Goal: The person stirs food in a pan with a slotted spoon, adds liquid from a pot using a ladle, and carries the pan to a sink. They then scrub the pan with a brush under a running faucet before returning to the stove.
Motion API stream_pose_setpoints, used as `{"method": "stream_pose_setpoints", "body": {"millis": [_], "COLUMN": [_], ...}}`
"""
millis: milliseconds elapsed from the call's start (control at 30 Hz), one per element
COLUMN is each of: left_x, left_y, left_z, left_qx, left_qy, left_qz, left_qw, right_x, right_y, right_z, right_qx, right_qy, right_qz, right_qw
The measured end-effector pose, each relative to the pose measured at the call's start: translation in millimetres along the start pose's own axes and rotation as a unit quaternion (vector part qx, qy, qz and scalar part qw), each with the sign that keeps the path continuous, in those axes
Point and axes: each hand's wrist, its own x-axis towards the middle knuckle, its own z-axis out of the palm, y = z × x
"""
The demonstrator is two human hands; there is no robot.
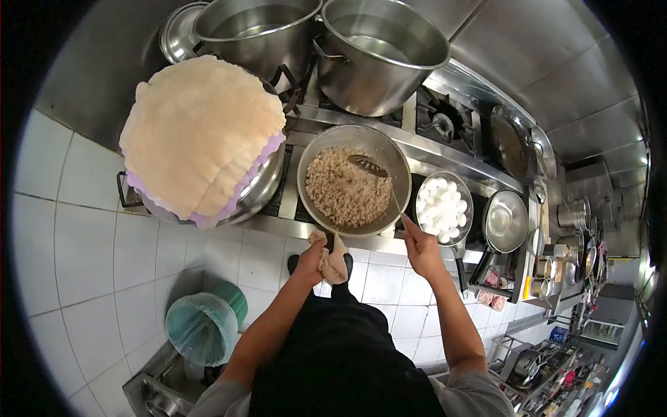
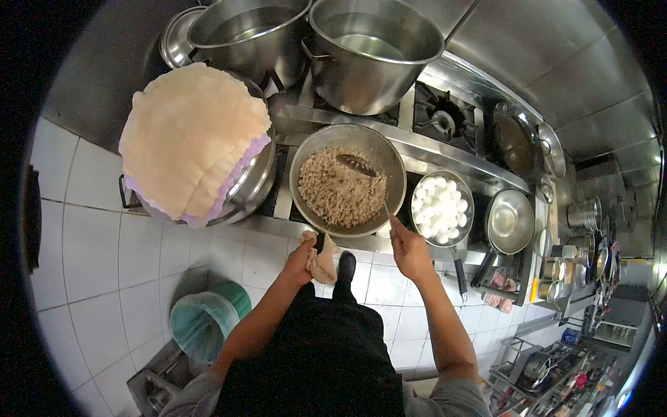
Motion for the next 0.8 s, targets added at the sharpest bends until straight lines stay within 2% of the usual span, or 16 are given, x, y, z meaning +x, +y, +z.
{"method": "stream_pose_setpoints", "body": {"millis": [67,167,200,267,400,467,500,533,600,633,800], "left_x": [-1,-16,-20,-18,-18,-11,-7,-6,-4,-3,-6], "left_y": [1,6,8,5,6,4,2,0,2,3,1], "left_z": [2,23,30,27,27,19,12,10,6,4,9], "left_qx": [0.002,-0.005,-0.016,-0.013,-0.016,-0.02,-0.023,-0.024,-0.027,-0.029,-0.072], "left_qy": [0.016,0.038,0.048,0.054,0.057,0.04,0.025,0.025,-0.023,-0.022,0.017], "left_qz": [-0.01,-0.019,-0.021,-0.017,-0.002,-0.005,-0.006,-0.007,-0.014,-0.008,0.015], "left_qw": [1.0,0.999,0.999,0.998,0.998,0.999,0.999,0.999,0.999,0.999,0.997], "right_x": [-11,-22,-18,5,14,10,15,23,46,53,86], "right_y": [-5,29,42,71,35,25,30,40,55,52,22], "right_z": [-6,16,31,53,45,52,67,74,82,75,27], "right_qx": [0.009,0.016,-0.001,-0.023,0.004,0.049,0.031,0.03,-0.087,-0.091,-0.14], "right_qy": [-0.017,-0.119,-0.099,-0.069,-0.044,-0.051,-0.058,-0.059,-0.072,-0.065,-0.002], "right_qz": [0.028,0.016,-0.027,-0.024,0.017,-0.098,-0.127,-0.127,-0.093,-0.069,-0.097], "right_qw": [0.999,0.993,0.995,0.997,0.999,0.993,0.99,0.99,0.989,0.991,0.985]}}
